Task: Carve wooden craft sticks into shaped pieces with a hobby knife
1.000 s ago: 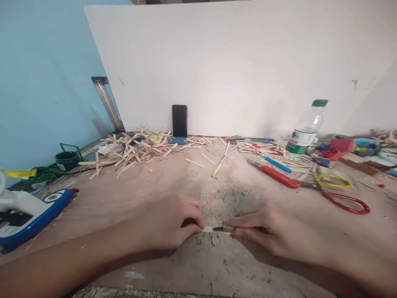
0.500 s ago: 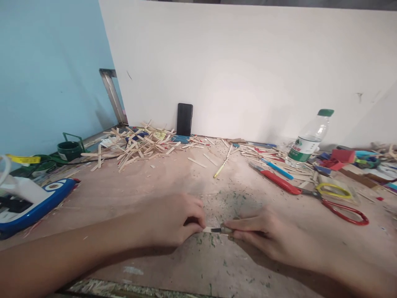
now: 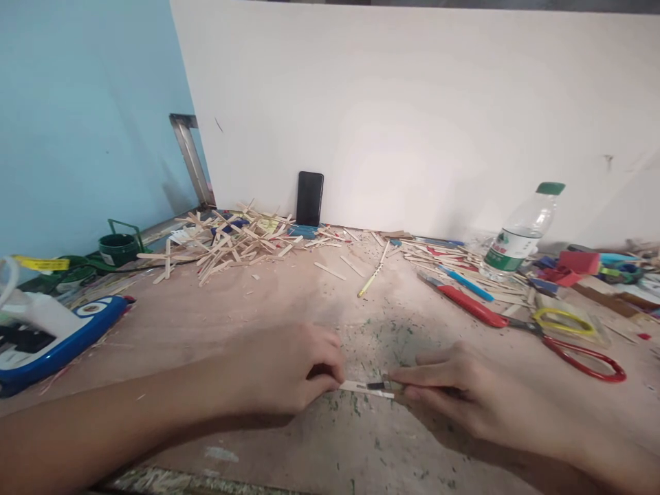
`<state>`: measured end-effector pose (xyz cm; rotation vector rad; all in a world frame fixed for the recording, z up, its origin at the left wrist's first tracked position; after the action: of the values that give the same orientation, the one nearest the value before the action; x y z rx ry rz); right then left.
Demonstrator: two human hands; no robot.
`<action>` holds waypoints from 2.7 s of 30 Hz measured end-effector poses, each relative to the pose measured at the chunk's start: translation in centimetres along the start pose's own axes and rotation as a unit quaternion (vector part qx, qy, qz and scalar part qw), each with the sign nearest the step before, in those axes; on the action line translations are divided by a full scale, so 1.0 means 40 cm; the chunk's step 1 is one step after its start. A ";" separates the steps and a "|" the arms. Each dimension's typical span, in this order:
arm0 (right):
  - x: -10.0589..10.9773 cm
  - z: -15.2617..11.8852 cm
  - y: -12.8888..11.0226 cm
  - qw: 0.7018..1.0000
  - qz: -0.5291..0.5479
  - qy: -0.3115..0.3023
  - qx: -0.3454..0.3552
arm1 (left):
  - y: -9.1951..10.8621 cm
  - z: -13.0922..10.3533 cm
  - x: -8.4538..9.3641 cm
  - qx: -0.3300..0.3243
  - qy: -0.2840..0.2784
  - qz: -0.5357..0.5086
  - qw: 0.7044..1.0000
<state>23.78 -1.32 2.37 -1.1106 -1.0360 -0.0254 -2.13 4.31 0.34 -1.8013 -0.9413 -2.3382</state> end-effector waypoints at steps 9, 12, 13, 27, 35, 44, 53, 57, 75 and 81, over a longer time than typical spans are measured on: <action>-0.006 0.004 -0.021 0.997 -0.076 -0.009 0.019 | 0.002 0.000 0.004 -0.005 0.004 0.000 1.000; 0.001 -0.001 -0.026 0.998 -0.060 0.003 0.025 | 0.001 -0.001 0.005 -0.012 0.006 0.009 1.000; 0.005 -0.003 -0.026 0.999 -0.043 0.010 0.025 | 0.001 -0.002 0.005 -0.015 0.007 0.012 1.000; -0.007 0.003 0.013 1.000 0.011 0.026 0.006 | 0.071 -0.022 0.015 -0.156 0.001 0.038 0.987; 0.010 -0.005 0.003 0.999 -0.008 0.029 0.027 | 0.021 -0.003 0.004 -0.120 0.043 0.129 0.983; 0.012 -0.013 -0.008 1.000 -0.004 0.007 0.023 | 0.048 -0.017 0.005 -0.145 0.041 0.155 0.976; 0.016 -0.006 -0.001 0.999 -0.010 0.026 0.019 | 0.050 -0.017 0.008 -0.147 0.043 0.154 0.976; 0.016 -0.004 -0.009 1.000 -0.006 0.022 0.022 | 0.049 -0.018 0.005 -0.155 0.053 0.150 0.975; -0.017 0.004 -0.001 0.999 -0.021 0.003 0.025 | 0.048 -0.020 -0.001 -0.161 0.058 0.165 0.971; 0.001 0.002 -0.005 0.999 -0.030 0.034 0.027 | 0.047 -0.022 0.002 -0.139 0.061 0.159 0.976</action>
<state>23.67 -1.34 2.54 -1.0228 -1.0034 -0.0825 -2.16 2.38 1.11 -1.7134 -0.2930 -2.4239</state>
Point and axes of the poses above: each hand's wrist, its own z-axis towards the middle knuckle, its own x-axis out of the back of the hand, y = z × x, the point moved 4 cm from there along z, towards the middle knuckle, and after that the axes turned 13 degrees about z, right-handed, at the moved point
